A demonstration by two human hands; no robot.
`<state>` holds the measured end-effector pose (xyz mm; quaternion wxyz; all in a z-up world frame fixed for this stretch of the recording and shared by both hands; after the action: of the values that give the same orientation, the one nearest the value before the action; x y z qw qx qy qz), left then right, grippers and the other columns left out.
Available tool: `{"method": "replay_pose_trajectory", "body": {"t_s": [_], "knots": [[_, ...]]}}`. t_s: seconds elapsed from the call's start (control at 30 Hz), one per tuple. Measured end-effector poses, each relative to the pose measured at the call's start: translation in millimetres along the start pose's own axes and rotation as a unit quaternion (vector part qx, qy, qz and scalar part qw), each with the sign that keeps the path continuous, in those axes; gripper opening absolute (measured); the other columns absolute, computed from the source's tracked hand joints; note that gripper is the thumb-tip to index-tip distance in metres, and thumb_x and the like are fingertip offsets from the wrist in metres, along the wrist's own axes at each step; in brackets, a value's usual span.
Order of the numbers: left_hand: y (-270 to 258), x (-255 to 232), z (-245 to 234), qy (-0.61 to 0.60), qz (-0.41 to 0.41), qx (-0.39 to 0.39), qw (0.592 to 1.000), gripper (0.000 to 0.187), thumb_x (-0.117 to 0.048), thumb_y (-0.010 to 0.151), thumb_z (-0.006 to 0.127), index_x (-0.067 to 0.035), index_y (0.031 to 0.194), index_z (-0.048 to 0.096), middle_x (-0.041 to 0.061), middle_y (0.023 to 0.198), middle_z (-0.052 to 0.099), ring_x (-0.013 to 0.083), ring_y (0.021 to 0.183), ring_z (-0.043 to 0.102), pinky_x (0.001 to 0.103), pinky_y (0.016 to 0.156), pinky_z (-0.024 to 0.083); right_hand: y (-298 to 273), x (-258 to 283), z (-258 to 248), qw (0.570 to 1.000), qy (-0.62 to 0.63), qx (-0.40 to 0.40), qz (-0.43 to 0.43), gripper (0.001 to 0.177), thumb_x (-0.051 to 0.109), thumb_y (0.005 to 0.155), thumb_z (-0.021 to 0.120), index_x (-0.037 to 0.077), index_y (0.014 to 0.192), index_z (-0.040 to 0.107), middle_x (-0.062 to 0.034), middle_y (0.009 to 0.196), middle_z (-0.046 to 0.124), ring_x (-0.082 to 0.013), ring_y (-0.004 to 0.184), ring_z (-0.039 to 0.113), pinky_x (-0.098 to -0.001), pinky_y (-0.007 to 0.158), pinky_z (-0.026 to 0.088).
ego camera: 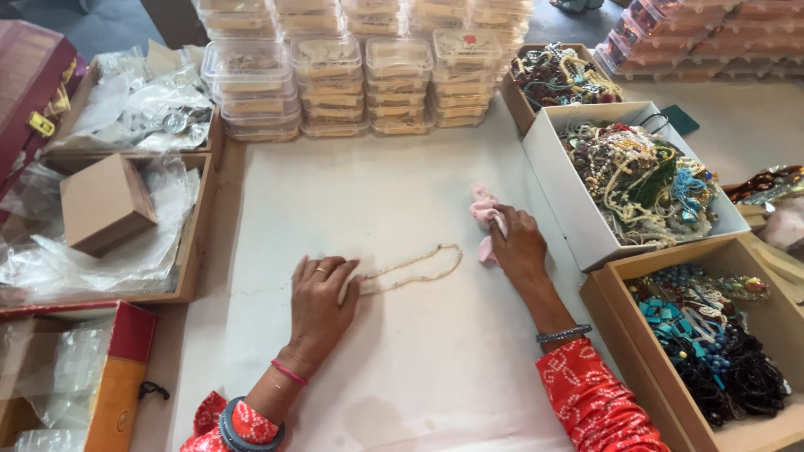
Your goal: The person cleans a small plastic container with a pink cloth, places it into a small cloth bag, and stacks it with other containers. They then pick up a beaded necklace from a box, wipe it with the cloth, and place it back into the box.
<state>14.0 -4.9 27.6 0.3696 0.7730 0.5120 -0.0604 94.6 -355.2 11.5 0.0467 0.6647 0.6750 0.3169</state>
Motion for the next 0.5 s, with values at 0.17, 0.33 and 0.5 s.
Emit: {"method": "replay_pose_trajectory", "body": {"t_s": [0.17,0.33,0.5], "knots": [[27.7,-44.5,24.8,-0.036,0.044,0.050,0.997,0.033,-0.022,0.088,0.073,-0.008,0.118,0.071,0.010,0.118,0.069,0.0297,0.114,0.060,0.048,0.103,0.044,2.3,-9.4,14.8,0.995,-0.039,0.072,0.056,0.025,0.030,0.101,0.063,0.007,0.104,0.069,-0.0155,0.097,0.067,-0.0357,0.098,0.065,-0.0503,0.083,0.052],[62.0,-67.7,92.2,0.061,0.108,0.135,0.983,0.034,-0.022,0.083,0.068,-0.003,0.112,0.069,0.014,0.114,0.067,0.0303,0.110,0.060,0.053,0.089,0.047,0.5,-20.0,27.7,0.999,-0.039,-0.007,-0.037,0.023,0.028,0.092,0.067,0.005,0.096,0.070,-0.0154,0.101,0.066,-0.0364,0.098,0.062,-0.0474,0.083,0.053],[75.2,-61.6,146.5,0.161,0.073,0.229,0.957,0.015,-0.017,0.093,0.060,-0.007,0.103,0.067,0.011,0.108,0.069,0.0293,0.105,0.063,0.047,0.083,0.051,-0.4,-8.2,11.6,0.999,-0.016,-0.015,-0.025,0.022,0.027,0.091,0.069,0.007,0.100,0.072,-0.0134,0.100,0.066,-0.0354,0.097,0.062,-0.0480,0.082,0.052]]}}
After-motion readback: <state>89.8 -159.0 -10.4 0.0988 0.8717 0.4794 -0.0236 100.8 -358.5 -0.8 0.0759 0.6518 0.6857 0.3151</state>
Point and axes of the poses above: each hand's wrist, its own y-axis towards the middle knuckle, its own z-axis out of the palm, x = y × z, the point moved 3 cm from there along y, towards the middle knuckle
